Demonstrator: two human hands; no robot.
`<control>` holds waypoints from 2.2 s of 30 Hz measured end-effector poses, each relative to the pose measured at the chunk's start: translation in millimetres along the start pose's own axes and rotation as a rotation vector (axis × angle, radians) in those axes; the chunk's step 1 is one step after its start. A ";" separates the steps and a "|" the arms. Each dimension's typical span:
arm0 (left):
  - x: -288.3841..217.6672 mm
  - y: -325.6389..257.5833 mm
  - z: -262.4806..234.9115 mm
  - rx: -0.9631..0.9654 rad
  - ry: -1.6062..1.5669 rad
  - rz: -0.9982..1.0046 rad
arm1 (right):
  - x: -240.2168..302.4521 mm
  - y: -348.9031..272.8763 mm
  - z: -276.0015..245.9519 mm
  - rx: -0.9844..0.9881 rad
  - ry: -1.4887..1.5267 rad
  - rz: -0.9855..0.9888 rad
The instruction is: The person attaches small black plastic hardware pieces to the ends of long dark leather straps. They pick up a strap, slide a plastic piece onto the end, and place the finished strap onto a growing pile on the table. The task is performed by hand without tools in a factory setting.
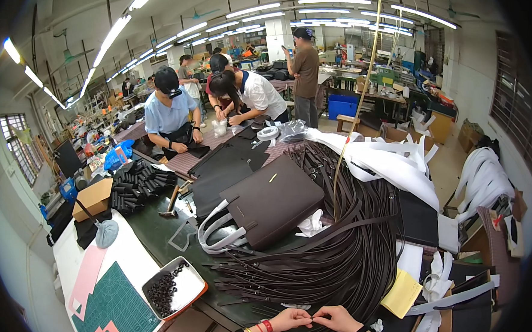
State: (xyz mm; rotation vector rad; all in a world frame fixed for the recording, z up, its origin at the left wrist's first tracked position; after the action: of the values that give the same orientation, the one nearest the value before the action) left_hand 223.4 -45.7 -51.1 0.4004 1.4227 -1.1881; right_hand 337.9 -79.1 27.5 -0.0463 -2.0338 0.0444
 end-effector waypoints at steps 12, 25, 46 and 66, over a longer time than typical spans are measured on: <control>-10.6 17.5 -13.0 -0.160 0.021 0.056 | 41.3 3.9 -8.8 -0.194 -0.145 -0.302; -44.9 4.1 -33.8 -0.316 0.562 0.395 | 33.9 8.9 14.4 -0.272 -0.572 -0.505; 27.4 26.9 -32.4 -0.445 1.628 0.664 | -60.9 -18.7 105.1 0.063 -1.042 -0.235; 21.1 9.9 -52.9 -0.542 1.491 0.638 | -96.5 -19.0 127.9 0.414 -1.024 -0.304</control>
State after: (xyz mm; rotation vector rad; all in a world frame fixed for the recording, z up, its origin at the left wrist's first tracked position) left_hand 197.4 -6.3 -84.4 1.3654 2.4406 0.2518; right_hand 266.3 -104.6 -114.9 0.6693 -2.9739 0.3557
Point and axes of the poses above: each hand's wrist, its own y-axis towards the middle knuckle, its own z-axis out of the palm, x = y × z, the point moved 9 cm from there along y, towards the middle knuckle, and after that the axes turned 10 degrees about -x, right-handed, at the moved point
